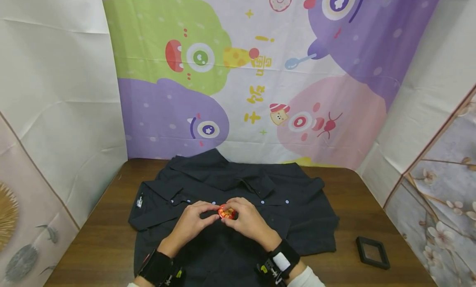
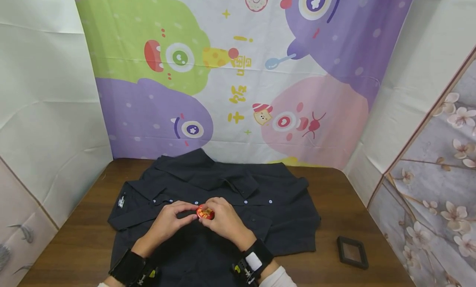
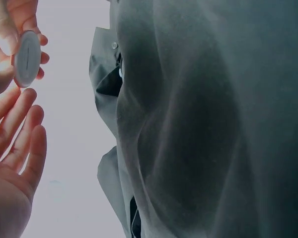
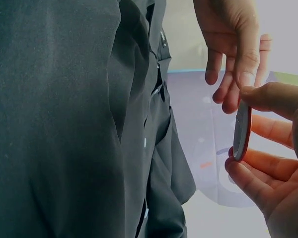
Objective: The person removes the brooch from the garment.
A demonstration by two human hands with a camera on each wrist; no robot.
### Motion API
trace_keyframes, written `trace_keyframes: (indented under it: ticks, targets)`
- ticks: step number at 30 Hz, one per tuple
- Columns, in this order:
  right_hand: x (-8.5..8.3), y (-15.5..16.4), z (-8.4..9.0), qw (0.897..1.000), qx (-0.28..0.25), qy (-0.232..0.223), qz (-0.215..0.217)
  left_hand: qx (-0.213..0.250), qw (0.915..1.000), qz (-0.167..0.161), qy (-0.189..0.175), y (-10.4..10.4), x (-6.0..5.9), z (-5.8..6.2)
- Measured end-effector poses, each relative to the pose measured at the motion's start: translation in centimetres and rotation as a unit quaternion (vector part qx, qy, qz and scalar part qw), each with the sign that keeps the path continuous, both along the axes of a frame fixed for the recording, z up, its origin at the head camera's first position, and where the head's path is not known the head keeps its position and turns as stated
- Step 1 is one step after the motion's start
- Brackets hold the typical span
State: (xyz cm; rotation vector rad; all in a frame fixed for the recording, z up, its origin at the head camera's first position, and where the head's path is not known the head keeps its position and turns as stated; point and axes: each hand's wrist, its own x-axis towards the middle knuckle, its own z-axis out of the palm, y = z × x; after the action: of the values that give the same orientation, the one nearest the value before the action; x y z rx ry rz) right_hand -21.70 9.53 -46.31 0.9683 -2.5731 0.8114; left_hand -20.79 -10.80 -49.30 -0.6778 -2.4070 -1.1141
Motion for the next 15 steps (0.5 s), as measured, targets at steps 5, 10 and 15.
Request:
trace_keyframes:
  ticks: [5,10,15]
  targets:
    - [-0.05,0.1,-0.04,1.0,-0.004,0.005,-0.001,-0.006,0.9998,0.007,-0.016,-0.13,0.03,0.24]
    - [-0.09,0.2,-0.14,1.0,-0.004,0.009,-0.002,-0.015,0.9994,0.012,-0.03,-0.2,0.14,0.51]
    - [-0.17,0.27,-0.05,1.0,-0.007,0.014,-0.004,-0.03,0.9979,0.028,-0.051,-0.22,0.21,0.77]
